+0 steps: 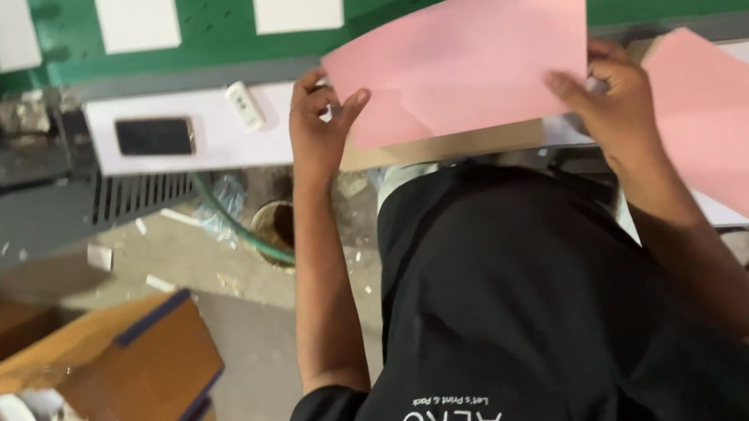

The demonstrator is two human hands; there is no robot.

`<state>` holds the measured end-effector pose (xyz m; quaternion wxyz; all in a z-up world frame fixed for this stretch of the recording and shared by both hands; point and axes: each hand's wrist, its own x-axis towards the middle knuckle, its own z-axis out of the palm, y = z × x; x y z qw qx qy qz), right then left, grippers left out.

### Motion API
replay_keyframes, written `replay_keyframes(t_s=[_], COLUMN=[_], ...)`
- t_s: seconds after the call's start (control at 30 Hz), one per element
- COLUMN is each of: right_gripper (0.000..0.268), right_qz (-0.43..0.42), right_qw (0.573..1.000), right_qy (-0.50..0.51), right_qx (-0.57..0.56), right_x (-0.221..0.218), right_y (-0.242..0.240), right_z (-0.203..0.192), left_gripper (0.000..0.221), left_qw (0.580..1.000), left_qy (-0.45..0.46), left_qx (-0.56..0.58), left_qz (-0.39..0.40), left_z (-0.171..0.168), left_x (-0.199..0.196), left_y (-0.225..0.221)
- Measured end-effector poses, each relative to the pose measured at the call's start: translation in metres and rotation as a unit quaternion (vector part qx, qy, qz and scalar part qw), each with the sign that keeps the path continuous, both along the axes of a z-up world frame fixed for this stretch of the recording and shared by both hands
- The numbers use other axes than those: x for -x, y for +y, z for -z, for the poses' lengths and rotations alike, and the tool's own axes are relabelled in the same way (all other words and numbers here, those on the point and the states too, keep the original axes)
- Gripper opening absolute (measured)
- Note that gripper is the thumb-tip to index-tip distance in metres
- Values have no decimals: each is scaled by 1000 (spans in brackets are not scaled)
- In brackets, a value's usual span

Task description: The recorder is operating a paper printing or processing machine and manually sorting/collecting paper sheets.

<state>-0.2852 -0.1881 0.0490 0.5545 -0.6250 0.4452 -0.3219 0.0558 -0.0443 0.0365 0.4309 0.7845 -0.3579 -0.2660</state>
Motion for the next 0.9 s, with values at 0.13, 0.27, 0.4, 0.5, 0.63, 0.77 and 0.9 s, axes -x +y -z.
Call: replay_keyframes(t_s=[0.13,0.27,0.4,0.5,0.63,0.77,0.9], right_gripper=[27,29,24,25,25,27,29], right_qz=[-79,-79,-84,-98,-91,-69,-58], right_qw=[989,986,975,971,973,959,952], right_qy=[109,144,190,200,192,228,229], right_qx=[64,38,81,89,86,156,193], right_x=[-10,-10,-9,-5,0,12,11], right_y=[17,20,24,21,22,22,21], right_z=[25,32,27,38,56,72,76], left_gripper=[30,22,24,22,24,31,31], left_qw=[986,997,999,998,997,988,993], left_qy=[-151,-62,-46,-50,-47,-113,-91], left_qx=[70,40,27,34,56,105,77], left_qz=[-6,-15,-9,-8,-2,-4,-9], left_z=[61,57,54,51,60,93,75], left_x=[-18,-12,-13,-9,-10,-13,-10], left_y=[28,35,38,40,47,50,48])
